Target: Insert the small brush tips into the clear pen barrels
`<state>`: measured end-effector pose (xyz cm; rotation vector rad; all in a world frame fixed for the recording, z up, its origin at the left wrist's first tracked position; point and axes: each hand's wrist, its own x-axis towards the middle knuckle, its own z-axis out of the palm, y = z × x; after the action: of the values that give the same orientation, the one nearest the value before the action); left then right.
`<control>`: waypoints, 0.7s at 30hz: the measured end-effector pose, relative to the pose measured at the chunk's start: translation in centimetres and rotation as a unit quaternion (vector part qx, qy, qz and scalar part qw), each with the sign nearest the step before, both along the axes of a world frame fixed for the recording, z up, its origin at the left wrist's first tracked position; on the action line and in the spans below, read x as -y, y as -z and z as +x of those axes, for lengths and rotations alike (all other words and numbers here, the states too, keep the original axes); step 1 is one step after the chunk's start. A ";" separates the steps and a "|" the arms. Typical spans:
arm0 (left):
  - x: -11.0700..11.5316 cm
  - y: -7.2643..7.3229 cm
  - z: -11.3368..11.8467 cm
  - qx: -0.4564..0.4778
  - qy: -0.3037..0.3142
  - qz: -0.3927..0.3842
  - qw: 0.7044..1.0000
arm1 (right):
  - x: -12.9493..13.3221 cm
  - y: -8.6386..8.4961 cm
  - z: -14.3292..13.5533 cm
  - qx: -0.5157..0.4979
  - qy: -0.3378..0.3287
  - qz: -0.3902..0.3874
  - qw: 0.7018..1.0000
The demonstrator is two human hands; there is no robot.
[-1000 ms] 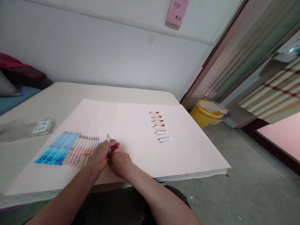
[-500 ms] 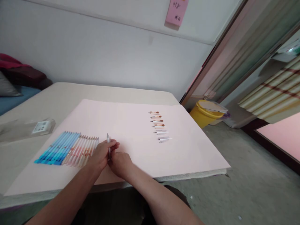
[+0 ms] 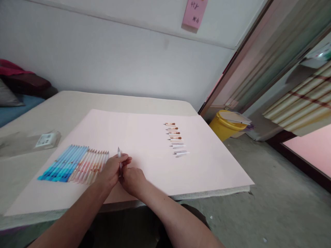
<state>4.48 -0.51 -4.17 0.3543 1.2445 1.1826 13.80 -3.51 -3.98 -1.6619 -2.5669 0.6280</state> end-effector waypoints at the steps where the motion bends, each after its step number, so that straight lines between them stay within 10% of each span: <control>1: 0.0 0.0 0.0 0.000 0.000 0.001 1.000 | 0.0 0.0 0.0 -0.002 -0.002 0.003 1.000; 21: -0.1 0.3 -0.1 0.002 -0.003 0.003 1.000 | 0.0 -0.1 0.1 -0.007 -0.006 0.007 1.000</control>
<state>4.42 -0.43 -4.47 0.3520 1.2393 1.1909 13.87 -3.48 -3.92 -1.6333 -2.5667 0.6198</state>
